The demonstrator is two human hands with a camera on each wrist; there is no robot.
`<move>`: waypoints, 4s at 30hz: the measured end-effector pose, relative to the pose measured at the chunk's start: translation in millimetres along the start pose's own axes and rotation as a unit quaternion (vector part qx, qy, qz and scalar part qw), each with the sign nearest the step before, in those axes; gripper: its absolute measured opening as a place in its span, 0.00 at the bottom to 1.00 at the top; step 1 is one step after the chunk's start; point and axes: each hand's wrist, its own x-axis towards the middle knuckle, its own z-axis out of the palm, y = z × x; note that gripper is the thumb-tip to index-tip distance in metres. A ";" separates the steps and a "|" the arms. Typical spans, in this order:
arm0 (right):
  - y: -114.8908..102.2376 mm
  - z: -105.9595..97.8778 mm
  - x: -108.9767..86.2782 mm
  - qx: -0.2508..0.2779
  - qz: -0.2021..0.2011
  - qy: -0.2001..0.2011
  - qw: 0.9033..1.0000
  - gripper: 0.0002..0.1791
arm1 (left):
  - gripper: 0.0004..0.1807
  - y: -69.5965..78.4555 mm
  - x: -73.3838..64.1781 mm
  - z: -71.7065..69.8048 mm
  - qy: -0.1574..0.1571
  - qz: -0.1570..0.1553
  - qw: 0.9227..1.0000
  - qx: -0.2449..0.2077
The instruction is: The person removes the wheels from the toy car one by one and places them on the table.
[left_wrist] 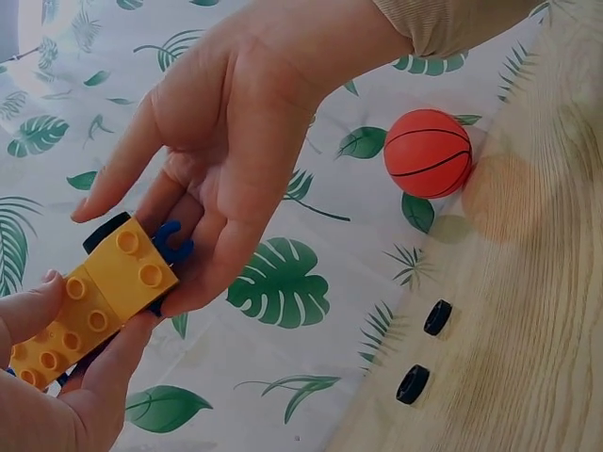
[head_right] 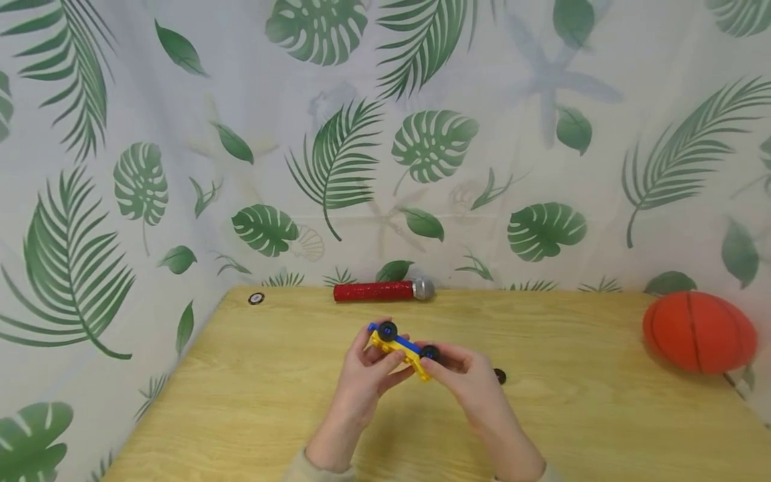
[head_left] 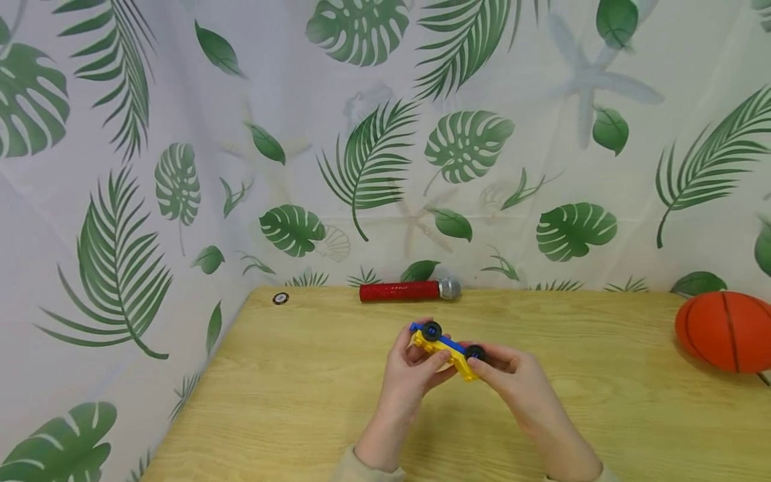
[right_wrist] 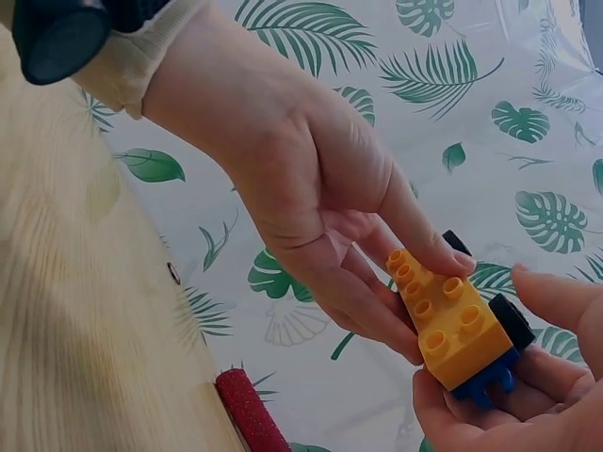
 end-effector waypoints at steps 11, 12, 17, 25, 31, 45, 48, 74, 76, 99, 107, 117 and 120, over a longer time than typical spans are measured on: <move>2.9 9.3 2.5 0.033 0.011 0.064 0.997 0.25 | 0.26 0.1 0.1 3.0 0.012 -0.002 1.000 -0.005; 3.1 10.2 2.5 0.036 0.010 0.068 0.997 0.25 | 0.26 -0.4 0.1 3.3 0.015 -0.002 1.000 -0.007; 3.5 13.7 1.8 0.052 0.006 0.086 0.995 0.24 | 0.25 -3.3 0.4 5.6 0.033 0.001 0.999 -0.007; 5.6 17.7 2.1 0.048 -0.006 0.118 0.992 0.24 | 0.28 -4.3 -0.2 10.4 0.062 0.004 0.998 0.007; 7.9 19.5 3.3 0.035 -0.007 0.144 0.989 0.23 | 0.27 -4.2 -1.3 14.0 0.067 0.014 0.998 0.014; 10.9 20.4 2.6 0.031 -0.009 0.171 0.985 0.22 | 0.26 -7.6 -1.9 19.1 0.080 0.029 0.996 0.020; 11.4 21.2 1.5 0.027 -0.016 0.174 0.984 0.22 | 0.26 -8.4 -2.2 20.0 0.083 0.031 0.996 0.020; 2.1 11.0 -3.7 0.091 -0.031 0.133 0.986 0.27 | 0.31 -5.0 -1.7 12.5 0.084 0.023 0.996 0.028; 1.0 6.5 -3.7 0.092 -0.024 0.128 0.987 0.27 | 0.32 -4.3 -1.4 9.4 0.085 0.024 0.996 0.025; 7.1 -68.3 -2.1 0.084 -0.082 0.113 0.987 0.12 | 0.35 10.5 -2.2 -13.9 0.108 0.014 0.994 0.032; 21.0 -98.0 -0.6 0.055 -0.063 0.131 0.988 0.17 | 0.35 11.4 -2.5 -15.2 0.114 0.009 0.993 0.037; 47.7 -131.6 11.5 0.001 0.014 0.127 0.992 0.11 | 0.35 13.3 -1.1 -18.8 0.113 0.014 0.993 0.038; 58.2 -141.8 15.9 -0.038 0.047 0.125 0.990 0.11 | 0.34 13.6 -1.5 -19.3 0.110 0.013 0.993 0.037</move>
